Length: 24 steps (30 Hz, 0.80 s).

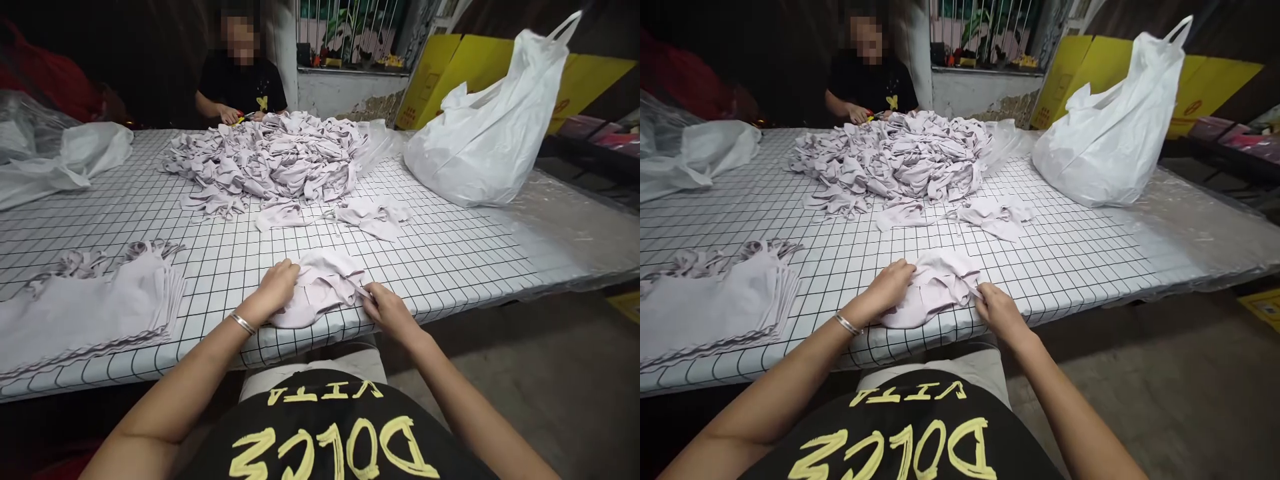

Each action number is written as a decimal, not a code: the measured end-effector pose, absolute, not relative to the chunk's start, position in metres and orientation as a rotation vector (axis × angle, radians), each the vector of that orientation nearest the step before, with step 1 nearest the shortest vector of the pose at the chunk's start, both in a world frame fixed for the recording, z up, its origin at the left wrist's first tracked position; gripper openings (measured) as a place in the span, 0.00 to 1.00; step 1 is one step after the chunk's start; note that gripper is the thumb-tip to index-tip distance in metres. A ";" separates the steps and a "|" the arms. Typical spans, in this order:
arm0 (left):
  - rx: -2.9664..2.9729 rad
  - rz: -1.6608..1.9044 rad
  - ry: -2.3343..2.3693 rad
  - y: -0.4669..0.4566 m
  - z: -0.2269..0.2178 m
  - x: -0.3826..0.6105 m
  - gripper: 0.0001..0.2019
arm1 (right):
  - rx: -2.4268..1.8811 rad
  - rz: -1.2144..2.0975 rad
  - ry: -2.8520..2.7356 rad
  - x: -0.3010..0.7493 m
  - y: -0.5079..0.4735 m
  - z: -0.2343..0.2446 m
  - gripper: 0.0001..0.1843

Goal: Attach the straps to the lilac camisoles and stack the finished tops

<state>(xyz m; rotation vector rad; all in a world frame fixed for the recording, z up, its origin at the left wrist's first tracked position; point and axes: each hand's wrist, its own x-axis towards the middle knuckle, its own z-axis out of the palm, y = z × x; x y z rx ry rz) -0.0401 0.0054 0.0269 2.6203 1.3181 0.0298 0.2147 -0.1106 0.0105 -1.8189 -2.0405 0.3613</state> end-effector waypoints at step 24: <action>2.615 0.159 1.473 0.023 0.098 -0.065 0.16 | -1.864 0.403 -2.389 0.188 0.010 0.080 0.03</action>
